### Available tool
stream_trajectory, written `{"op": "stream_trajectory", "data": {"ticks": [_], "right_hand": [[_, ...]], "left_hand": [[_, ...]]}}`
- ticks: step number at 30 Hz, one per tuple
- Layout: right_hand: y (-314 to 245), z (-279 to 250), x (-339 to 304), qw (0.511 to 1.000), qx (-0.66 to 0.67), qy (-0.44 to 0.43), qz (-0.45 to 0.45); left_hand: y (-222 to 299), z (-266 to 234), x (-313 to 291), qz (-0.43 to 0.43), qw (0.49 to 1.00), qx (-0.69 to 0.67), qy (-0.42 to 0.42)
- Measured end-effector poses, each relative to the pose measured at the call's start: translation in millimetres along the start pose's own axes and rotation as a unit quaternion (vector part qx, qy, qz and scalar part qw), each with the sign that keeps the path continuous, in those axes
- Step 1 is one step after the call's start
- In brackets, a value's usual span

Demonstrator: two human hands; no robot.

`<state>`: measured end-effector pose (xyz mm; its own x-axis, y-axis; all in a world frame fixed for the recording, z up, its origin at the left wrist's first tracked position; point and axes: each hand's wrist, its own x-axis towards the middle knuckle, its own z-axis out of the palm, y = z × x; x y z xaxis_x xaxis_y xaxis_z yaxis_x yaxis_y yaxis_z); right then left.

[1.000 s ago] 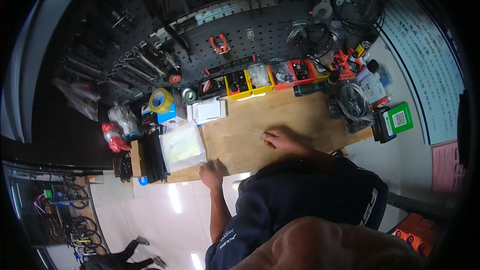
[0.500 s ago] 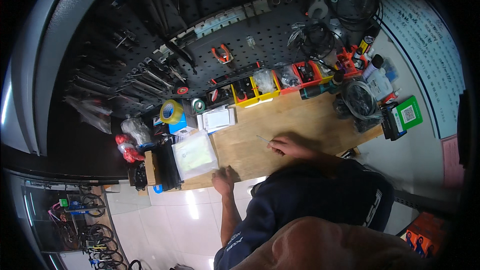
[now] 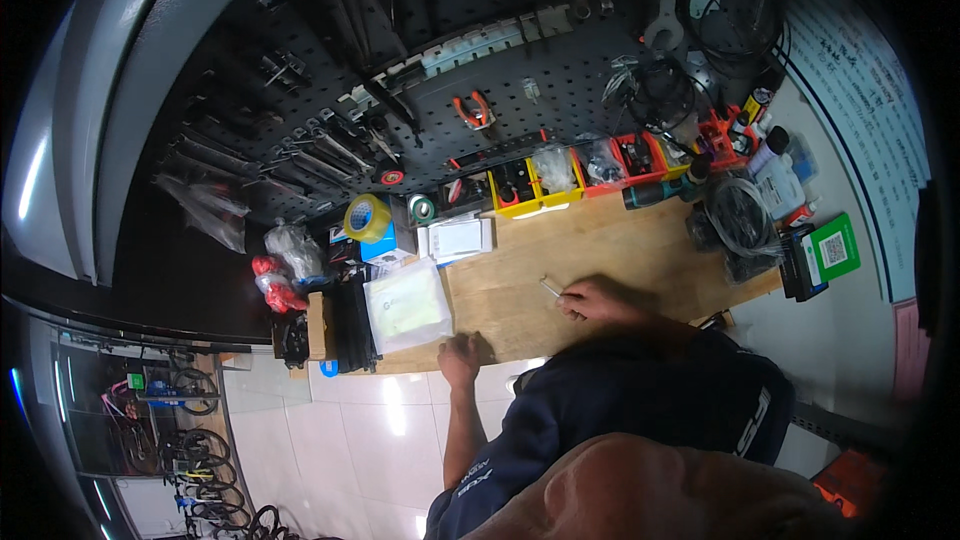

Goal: The person selects a hex key and a wrench from a wall-mounted tool rack, then picks up a coiled cable and inspects it. The person walks through a bicycle shop and briefly touches a bicycle handlebar.

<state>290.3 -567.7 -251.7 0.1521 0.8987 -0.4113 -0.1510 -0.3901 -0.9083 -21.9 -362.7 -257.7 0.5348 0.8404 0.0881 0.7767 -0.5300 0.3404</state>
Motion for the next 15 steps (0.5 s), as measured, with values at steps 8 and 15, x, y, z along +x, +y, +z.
{"op": "stream_trajectory", "data": {"ticks": [8, 15], "right_hand": [[-17.3, -10.8, -11.1, 0.976, -0.164, 0.081, -0.119], [-21.0, -9.5, -15.0, 0.97, -0.164, 0.09, -0.154]], "left_hand": [[128.6, -163.3, 161.5, 0.126, 0.94, -0.304, 0.09], [301.5, -280.2, 275.4, 0.263, 0.843, -0.371, 0.287]]}}
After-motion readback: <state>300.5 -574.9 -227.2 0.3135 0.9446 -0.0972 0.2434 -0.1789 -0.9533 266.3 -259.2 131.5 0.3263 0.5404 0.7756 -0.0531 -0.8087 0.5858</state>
